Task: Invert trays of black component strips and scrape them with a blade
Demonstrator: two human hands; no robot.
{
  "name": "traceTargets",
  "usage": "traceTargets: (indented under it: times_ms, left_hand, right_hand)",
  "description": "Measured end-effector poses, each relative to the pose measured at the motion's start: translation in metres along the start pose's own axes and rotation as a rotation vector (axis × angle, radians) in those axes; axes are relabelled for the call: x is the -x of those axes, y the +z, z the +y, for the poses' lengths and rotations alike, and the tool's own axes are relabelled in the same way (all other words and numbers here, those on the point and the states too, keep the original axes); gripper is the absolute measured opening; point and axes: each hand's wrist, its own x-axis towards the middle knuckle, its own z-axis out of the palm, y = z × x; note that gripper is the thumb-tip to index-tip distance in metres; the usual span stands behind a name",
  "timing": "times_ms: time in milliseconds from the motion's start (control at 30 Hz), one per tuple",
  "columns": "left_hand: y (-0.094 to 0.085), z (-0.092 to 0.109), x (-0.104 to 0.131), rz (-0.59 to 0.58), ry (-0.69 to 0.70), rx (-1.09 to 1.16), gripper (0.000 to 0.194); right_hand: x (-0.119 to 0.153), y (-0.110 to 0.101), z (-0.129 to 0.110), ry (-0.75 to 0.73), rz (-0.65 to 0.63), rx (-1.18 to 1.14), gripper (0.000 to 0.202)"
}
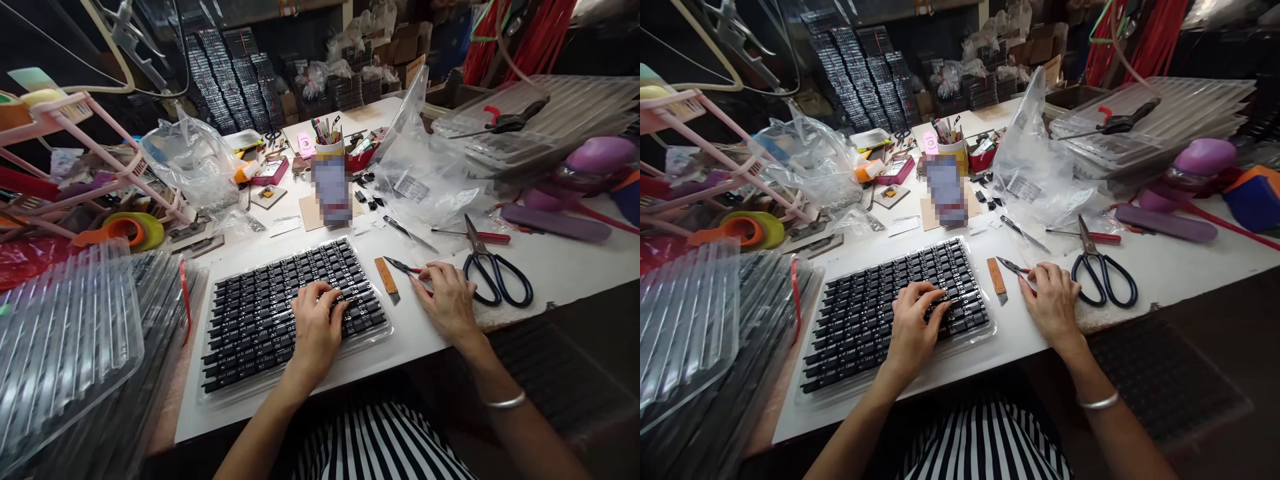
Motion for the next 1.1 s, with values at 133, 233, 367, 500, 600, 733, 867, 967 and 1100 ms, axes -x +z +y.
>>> traceTargets:
  times_ms: [133,233,367,500,600,733,867,967,1100]
  left_hand:
    - [-0.016,-0.007,0.012,-0.013,0.06,-0.063,0.018]
    - [-0.032,-0.02,0.026,-0.043,0.098,-0.099,0.025]
    - [-0.059,-0.05,0.049,-0.05,0.062,-0.151,0.03]
    - [-0.09,-0.081,0.075,0.052,-0.058,-0.161,0.029]
    - [-0.106,-0.1,0.093,0.141,-0.157,-0.167,0.027]
    - [-0.112,-0.118,0.111,0.211,-0.236,-0.159,0.026]
    - [-0.106,-0.132,0.117,0.263,-0.287,-0.08,0.027]
    - [-0.1,-0.139,0.119,0.314,-0.365,-0.002,0.029]
    - [-0.096,-0.145,0.121,0.405,-0.458,0.087,0.034]
  right_hand:
    - [0.0,-0.006,-0.004,-0.013,0.136,-0.11,0.013]
    - [0.005,-0.014,-0.019,-0.107,0.189,-0.28,0.008]
    - [0.011,-0.025,-0.05,-0.364,0.047,-0.515,0.018]
    - [0.006,-0.025,-0.076,-0.529,-0.119,-0.504,0.018]
    - [-0.008,-0.025,-0.086,-0.599,-0.242,-0.414,0.016]
    - [-0.028,-0.029,-0.088,-0.683,-0.415,-0.334,0.019]
    - [-0.038,-0.03,-0.085,-0.679,-0.534,-0.398,0.027]
    - [-0.037,-0.026,-0.087,-0.605,-0.515,-0.412,0.022]
    - [-0.029,-0.023,-0.096,-0.543,-0.329,-0.432,0.016]
